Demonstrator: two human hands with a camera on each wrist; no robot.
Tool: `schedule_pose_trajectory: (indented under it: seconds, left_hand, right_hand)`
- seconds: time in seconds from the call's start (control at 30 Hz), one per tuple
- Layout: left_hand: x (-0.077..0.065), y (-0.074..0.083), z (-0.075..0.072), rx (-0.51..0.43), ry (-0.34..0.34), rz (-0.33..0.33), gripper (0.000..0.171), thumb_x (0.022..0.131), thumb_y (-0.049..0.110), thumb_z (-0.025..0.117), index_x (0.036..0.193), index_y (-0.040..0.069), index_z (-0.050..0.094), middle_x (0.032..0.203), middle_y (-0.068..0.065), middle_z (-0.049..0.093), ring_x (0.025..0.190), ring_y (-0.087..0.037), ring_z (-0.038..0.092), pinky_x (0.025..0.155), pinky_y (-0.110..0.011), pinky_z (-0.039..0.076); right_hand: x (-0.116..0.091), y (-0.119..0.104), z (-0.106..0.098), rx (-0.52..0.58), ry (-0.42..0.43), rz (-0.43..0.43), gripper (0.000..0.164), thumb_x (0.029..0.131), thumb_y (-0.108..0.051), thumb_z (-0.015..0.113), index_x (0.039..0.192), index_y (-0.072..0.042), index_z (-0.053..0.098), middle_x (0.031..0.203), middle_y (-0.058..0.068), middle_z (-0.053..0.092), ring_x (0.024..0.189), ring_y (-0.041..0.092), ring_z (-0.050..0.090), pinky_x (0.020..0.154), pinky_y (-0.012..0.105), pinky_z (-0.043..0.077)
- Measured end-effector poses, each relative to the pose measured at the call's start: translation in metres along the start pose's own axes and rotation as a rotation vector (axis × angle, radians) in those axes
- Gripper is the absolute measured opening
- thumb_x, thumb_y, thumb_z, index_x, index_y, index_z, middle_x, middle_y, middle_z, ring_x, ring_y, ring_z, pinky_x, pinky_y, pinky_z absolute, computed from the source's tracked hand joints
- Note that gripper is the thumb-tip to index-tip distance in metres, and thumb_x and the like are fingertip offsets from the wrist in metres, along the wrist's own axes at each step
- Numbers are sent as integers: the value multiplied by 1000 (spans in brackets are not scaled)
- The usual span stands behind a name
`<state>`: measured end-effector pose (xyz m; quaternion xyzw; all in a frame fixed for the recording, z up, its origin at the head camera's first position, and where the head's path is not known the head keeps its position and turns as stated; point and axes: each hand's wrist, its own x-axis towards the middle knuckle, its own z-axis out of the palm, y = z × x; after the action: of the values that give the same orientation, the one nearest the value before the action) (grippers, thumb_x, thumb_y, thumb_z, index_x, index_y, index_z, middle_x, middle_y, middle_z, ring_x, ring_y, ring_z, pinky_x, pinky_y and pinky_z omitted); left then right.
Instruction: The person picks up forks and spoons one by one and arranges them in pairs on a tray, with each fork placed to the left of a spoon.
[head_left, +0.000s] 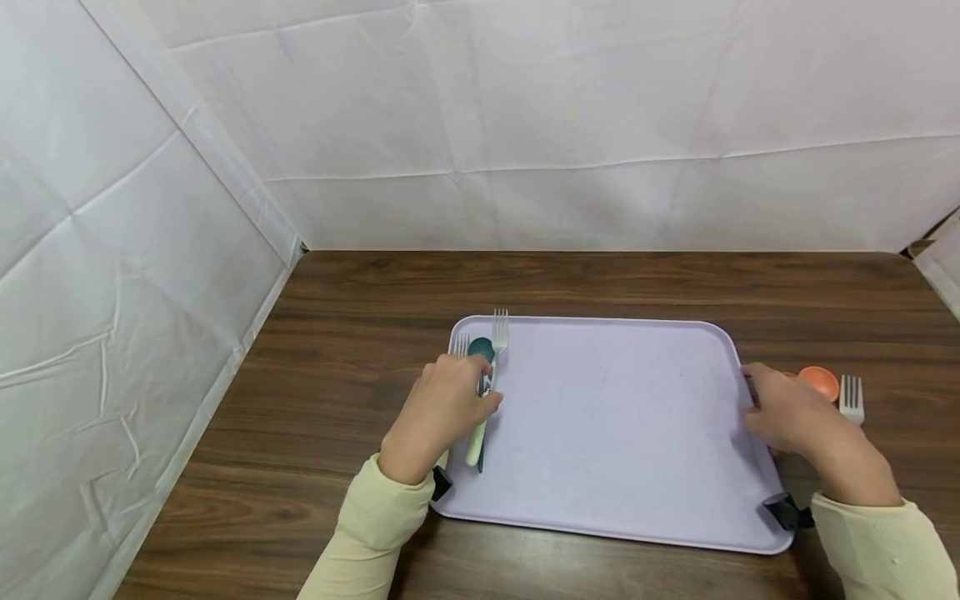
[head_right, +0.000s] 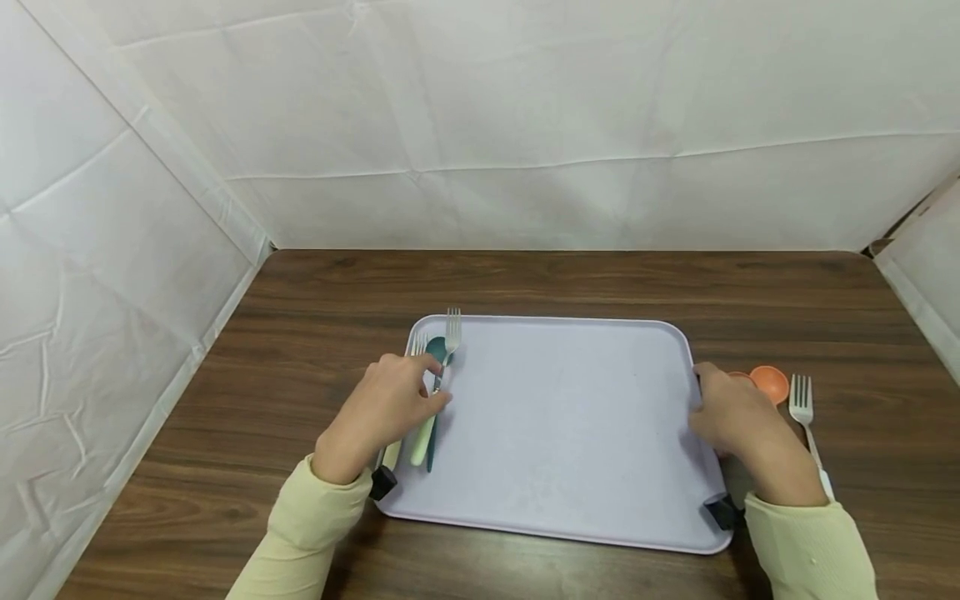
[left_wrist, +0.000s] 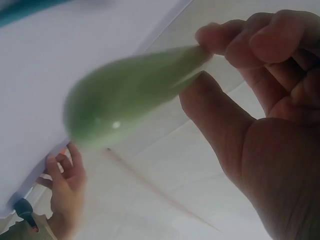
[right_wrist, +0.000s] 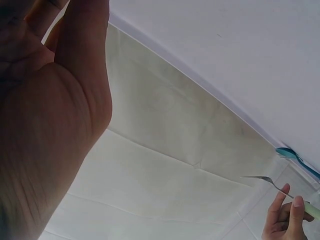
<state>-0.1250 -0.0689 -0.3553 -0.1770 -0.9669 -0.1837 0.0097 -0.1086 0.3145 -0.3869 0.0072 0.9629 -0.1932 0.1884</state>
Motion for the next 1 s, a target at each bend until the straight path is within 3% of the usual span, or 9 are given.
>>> schedule_pose_trajectory:
  seconds: [0.13,0.33,0.5,0.63,1.0]
  left_hand:
    - [1,6,3,6,-17,-10,25,77,22,73,96,6,70,80,-6,66,51,-13,51,46,-26,44]
    - [3,15,9,26,-28,20,23,75,24,75,90,7,71,73,-4,63,55,-13,51,49,-25,43]
    - [6,23,19,32,-30,36,17,74,25,75,74,10,67,60,0,55,52,-13,49,45,-27,40]
    - [9,30,24,37,-27,38,26,74,23,73,60,13,54,54,2,50,48,-12,45,41,-27,36]
    - [14,47,37,52,-12,45,26,73,27,74,63,15,54,57,4,52,55,-15,51,49,-29,41]
  right_hand:
    - [0,-2,1,3,-1,2,60,83,-3,54,130,20,25,94,35,50,47,16,53,45,33,45]
    - [1,-3,2,2,2,-2,60,83,-4,53,130,20,26,95,35,50,47,16,54,44,33,44]
    - [1,-2,2,-5,-4,-3,60,82,-4,53,130,20,26,96,36,50,46,16,54,44,33,44]
    - [1,0,1,-10,-5,-3,61,83,-4,54,131,20,25,96,36,50,47,16,54,44,33,44]
    - [0,0,0,-12,-3,-8,61,83,-4,54,131,20,26,94,36,50,46,16,54,44,33,44]
